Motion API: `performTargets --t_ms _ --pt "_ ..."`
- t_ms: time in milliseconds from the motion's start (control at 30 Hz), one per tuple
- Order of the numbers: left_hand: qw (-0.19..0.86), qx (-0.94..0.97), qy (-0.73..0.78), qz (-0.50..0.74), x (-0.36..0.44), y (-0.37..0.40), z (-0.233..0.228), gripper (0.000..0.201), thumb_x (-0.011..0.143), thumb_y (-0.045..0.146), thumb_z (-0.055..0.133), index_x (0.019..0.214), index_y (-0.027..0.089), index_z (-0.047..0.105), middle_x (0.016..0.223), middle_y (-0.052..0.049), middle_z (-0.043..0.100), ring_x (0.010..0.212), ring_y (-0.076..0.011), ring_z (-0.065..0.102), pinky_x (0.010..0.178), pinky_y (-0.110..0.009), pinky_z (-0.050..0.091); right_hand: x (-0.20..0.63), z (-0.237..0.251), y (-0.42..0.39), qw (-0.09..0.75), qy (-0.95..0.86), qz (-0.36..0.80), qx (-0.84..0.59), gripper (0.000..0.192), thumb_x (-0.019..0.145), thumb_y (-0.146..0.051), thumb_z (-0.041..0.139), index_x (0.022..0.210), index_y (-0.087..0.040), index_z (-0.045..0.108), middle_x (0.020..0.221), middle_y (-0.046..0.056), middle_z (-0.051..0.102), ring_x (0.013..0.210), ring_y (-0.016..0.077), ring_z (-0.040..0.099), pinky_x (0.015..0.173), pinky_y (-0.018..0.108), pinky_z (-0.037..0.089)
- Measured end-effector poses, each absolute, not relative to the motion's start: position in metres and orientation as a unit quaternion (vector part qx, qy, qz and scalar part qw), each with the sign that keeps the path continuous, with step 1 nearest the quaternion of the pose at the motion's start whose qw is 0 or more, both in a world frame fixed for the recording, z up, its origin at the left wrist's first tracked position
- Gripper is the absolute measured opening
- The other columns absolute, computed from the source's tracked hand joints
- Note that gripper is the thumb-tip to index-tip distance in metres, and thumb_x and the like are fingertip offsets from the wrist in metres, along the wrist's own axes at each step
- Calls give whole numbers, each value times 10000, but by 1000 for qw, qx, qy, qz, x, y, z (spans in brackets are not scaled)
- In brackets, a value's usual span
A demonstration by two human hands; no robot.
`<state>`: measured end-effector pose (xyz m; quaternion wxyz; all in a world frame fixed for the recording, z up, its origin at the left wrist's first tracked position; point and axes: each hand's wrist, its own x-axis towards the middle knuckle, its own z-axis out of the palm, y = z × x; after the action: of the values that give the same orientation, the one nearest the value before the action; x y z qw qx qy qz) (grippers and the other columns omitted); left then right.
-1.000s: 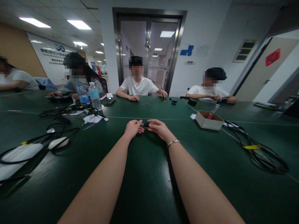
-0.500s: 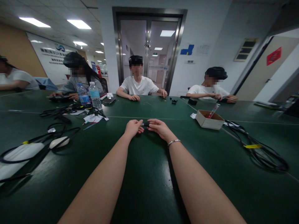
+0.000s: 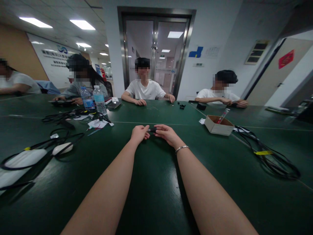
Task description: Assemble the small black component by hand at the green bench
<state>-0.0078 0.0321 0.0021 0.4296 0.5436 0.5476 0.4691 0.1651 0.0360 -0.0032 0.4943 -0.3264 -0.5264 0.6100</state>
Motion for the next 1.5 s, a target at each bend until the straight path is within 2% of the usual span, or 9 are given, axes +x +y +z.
performTargets --t_ms 167,500,767,1100,1300,1500 --pt "422 544 557 464 -8 32 3 297 883 341 512 690 119 553 504 -38 595 416 -106 549 407 -181 400 166 -4 37 492 -526 613 -325 281 702 -6 676 933 -165 698 899 34 605 752 119 642 713 209 579" --pt "396 553 572 458 -7 30 4 313 880 354 498 676 128 572 531 -46 610 433 -110 551 410 -190 405 165 -4 37 495 -533 607 -318 283 689 -21 693 926 -174 706 926 41 611 858 144 627 728 213 577" --pt "409 554 554 467 -9 32 1 288 882 360 502 738 121 573 552 -54 623 460 -124 580 430 -202 435 164 -2 36 499 -521 612 -323 268 700 -17 688 924 -165 699 909 39 609 821 133 635 709 204 577" --pt "437 533 537 486 -4 23 10 246 876 301 547 701 130 525 516 -25 598 429 -102 558 437 -183 423 164 -1 36 496 -508 623 -329 257 724 1 670 918 -164 704 881 34 623 765 127 651 683 202 586" --pt "447 532 506 511 -8 30 2 204 854 308 582 758 132 544 583 -31 619 490 -102 581 463 -182 446 163 2 35 491 -494 628 -347 220 764 -15 669 939 -146 698 908 63 672 725 137 672 670 215 590" --pt "469 526 482 520 -8 32 1 168 850 289 575 794 132 550 642 -30 621 534 -95 586 491 -179 455 162 4 33 502 -475 625 -363 162 803 -34 648 932 -125 689 842 74 692 693 142 680 640 204 588"
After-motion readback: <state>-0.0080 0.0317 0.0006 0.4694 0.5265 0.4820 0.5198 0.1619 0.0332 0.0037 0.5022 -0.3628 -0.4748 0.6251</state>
